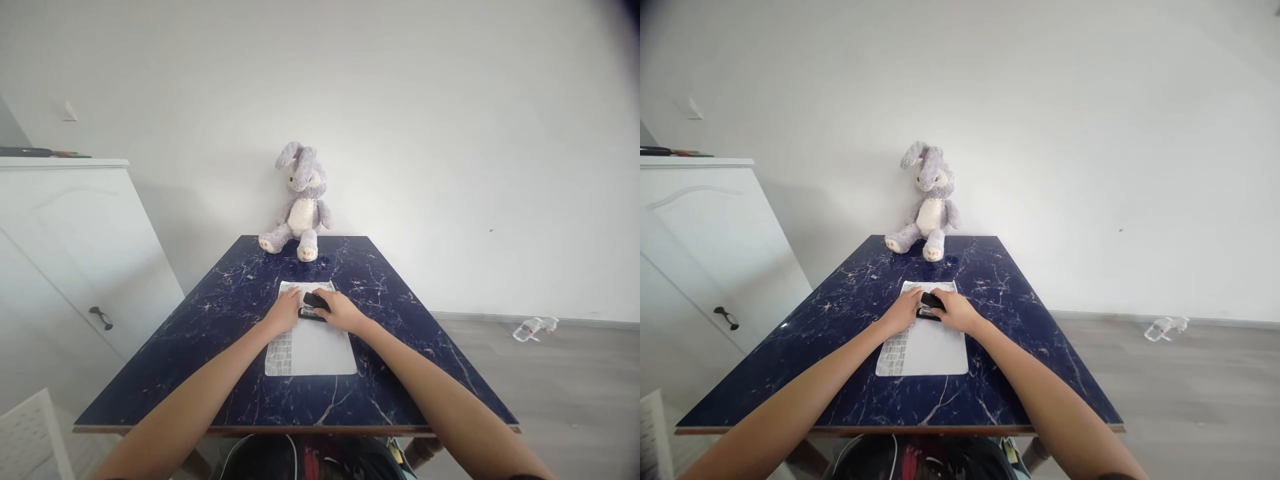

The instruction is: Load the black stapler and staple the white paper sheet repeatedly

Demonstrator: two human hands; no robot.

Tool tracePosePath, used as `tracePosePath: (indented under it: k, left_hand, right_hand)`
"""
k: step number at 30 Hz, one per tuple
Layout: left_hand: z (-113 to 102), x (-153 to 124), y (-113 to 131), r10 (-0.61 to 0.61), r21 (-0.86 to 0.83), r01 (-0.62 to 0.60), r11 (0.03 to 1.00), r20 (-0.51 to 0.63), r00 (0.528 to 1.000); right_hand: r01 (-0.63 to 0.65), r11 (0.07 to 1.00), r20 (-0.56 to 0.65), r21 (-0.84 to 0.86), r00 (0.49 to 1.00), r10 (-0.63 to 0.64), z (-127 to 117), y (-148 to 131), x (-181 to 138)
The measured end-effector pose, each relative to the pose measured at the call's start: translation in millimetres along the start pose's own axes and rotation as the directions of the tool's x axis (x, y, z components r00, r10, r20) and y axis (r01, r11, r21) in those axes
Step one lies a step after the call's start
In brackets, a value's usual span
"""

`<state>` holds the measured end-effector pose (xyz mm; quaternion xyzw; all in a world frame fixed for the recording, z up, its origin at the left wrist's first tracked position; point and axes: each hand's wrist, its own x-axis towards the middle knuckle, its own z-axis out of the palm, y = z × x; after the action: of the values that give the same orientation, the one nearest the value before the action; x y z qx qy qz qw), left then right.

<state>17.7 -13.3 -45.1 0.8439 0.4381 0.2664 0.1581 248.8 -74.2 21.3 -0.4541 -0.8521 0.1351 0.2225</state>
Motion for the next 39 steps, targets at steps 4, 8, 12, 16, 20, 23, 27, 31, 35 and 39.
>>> tracePosePath:
  k: [4,8,12,16,20,23,27,31,35,39]
  left_hand:
    - [-9.1,3.7,1.0,-0.030,-0.085,0.019,0.996,-0.127,0.991]
    - [-21.0,5.6,10.5,-0.099,-0.402,-0.004,0.916,-0.235,0.967]
    - [-27.2,6.2,18.3,-0.154,-0.781,0.046,0.623,-0.065,0.986]
    - [-30.0,7.3,15.9,-0.154,-0.853,0.100,0.512,0.024,0.988]
    - [-30.6,7.6,13.4,-0.177,-0.863,0.112,0.493,0.026,0.984]
    - [-30.1,7.6,14.0,-0.170,-0.857,0.114,0.502,0.031,0.985]
    - [-28.9,8.3,14.0,-0.155,-0.857,0.109,0.503,0.034,0.987]
    - [-27.3,9.1,13.1,-0.155,-0.851,0.109,0.515,0.032,0.987]
    - [-26.5,9.2,13.4,-0.155,-0.848,0.106,0.520,0.028,0.988]
    - [-26.9,8.8,14.1,-0.158,-0.855,0.105,0.509,0.028,0.987]
  right_hand:
    - [0.112,0.990,-0.013,0.082,0.994,-0.111,4.5,3.3,-0.6]
    - [0.146,0.957,-0.049,0.250,0.989,-0.138,3.5,8.8,3.0]
    - [0.031,0.873,-0.118,0.488,0.992,0.031,-8.6,24.0,7.1]
    - [-0.126,0.740,0.039,0.660,0.990,0.135,-24.3,45.5,1.3]
    - [-0.329,0.545,0.390,0.771,0.921,0.003,-33.6,62.5,-7.0]
    - [-0.415,0.455,0.482,0.788,0.875,-0.036,-36.2,70.4,-8.7]
    - [-0.504,0.442,0.604,0.742,0.789,-0.113,-36.5,74.5,-7.9]
    - [-0.533,0.414,0.635,0.738,0.756,-0.158,-35.0,73.2,-6.9]
    - [-0.553,0.397,0.647,0.732,0.748,-0.151,-33.3,72.0,-6.3]
    - [-0.555,0.376,0.645,0.742,0.744,-0.176,-30.1,76.5,-5.2]
